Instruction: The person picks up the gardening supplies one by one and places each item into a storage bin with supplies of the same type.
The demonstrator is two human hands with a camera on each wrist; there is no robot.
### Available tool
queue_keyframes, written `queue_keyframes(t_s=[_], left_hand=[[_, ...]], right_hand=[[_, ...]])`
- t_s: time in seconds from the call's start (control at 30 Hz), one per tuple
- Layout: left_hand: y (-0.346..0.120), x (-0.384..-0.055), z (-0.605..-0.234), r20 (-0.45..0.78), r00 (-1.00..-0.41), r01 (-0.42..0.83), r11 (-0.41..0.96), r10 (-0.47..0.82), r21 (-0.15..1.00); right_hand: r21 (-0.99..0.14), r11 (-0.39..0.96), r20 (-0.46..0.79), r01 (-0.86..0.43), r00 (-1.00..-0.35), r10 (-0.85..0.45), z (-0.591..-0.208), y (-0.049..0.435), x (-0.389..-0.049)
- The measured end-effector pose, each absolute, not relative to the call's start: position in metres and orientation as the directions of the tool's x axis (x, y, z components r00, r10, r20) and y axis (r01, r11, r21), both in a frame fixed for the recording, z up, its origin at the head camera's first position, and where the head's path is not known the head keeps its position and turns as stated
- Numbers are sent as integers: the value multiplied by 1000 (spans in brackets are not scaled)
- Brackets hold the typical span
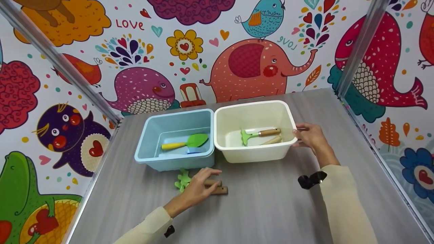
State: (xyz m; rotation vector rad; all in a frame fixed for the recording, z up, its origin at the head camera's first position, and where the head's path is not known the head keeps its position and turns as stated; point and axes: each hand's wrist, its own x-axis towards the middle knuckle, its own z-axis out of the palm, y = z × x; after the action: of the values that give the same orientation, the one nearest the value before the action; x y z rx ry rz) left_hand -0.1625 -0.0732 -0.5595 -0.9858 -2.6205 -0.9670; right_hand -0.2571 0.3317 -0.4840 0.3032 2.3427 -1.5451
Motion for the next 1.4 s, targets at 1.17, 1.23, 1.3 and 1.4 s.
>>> queue_keyframes(t_s=[1.17, 1.23, 1.3, 1.4], left_hand=[[-100, -147, -603, 156, -803, 588, 723, 575, 362], [-101, -147, -603, 140, -806, 582, 728, 575, 362], [-102, -148, -604, 125, -810, 576, 735, 574, 357], [-102, -148, -605, 122, -812, 574, 744, 570, 344]], right_hand=[[-849, 394, -387, 353, -922, -8, -481, 333, -258], [-847, 395, -391, 355, -920, -11, -481, 333, -258], [-847, 393, -395, 358, -919, -14, -481, 333, -258], [-846, 388, -404, 366, -915, -18, -481, 334, -258]])
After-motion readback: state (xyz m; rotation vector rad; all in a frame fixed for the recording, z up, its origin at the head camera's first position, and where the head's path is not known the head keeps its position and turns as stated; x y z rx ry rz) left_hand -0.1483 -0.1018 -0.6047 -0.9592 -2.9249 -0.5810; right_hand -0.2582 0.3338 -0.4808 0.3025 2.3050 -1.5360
